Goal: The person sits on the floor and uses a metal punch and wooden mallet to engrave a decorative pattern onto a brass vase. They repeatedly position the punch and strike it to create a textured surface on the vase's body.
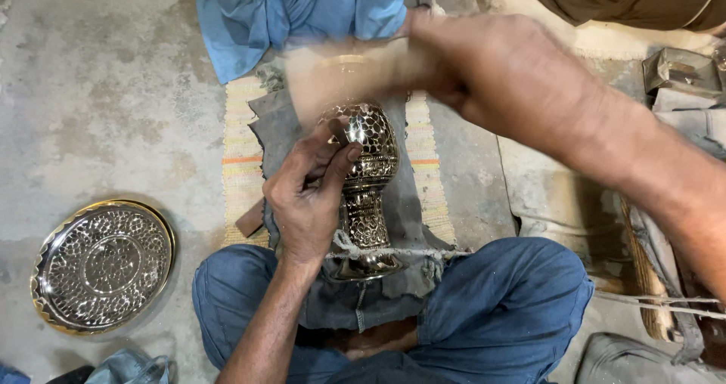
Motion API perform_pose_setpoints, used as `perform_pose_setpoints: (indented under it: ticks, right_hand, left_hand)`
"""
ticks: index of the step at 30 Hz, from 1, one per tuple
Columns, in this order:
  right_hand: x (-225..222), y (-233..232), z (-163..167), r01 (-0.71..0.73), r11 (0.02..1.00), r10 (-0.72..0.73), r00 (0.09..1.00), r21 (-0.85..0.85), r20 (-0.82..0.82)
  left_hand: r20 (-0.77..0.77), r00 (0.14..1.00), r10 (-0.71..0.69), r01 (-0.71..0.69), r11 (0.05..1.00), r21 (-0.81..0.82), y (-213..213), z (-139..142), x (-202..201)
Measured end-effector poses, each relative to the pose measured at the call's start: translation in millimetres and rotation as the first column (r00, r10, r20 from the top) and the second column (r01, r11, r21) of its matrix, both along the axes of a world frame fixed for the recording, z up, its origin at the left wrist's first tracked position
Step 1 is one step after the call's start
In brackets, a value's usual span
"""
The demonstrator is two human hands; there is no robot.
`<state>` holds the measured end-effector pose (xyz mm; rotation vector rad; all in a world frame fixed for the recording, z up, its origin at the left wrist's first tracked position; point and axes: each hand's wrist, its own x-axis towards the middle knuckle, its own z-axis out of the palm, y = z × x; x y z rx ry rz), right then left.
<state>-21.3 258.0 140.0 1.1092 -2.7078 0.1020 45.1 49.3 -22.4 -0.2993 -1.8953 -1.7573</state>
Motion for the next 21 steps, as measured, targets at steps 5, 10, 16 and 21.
perform_pose_setpoints:
  ticks: [5,10,16,21]
  right_hand:
    - [7.4,-1.4,6.4,0.032,0.995,-0.035,0.999,-0.093,-0.031]
    - [9.1,1.4,3.9,0.035,0.997,-0.018,0.977,0.075,-0.213]
    - [5.7,11.4,-1.8,0.041,0.994,-0.032,0.996,0.101,-0.083]
    - [1.7,13.4,-3.7,0.025,0.985,-0.005,0.994,0.171,-0.112]
  left_hand:
    - [0.016,1.000,-0.008,0.008,1.000,0.001,-1.6,-2.1,0.5]
    - [-0.029,1.000,-0.013,0.011,0.999,-0.052,-3.5,-3.7,-1.8]
    - [-0.032,0.998,-0.063,0.062,0.998,-0.031,-4.5,-0.4,-1.4]
    - [0.024,0.995,-0.101,0.101,0.995,0.017,-5.7,4.7,0.0]
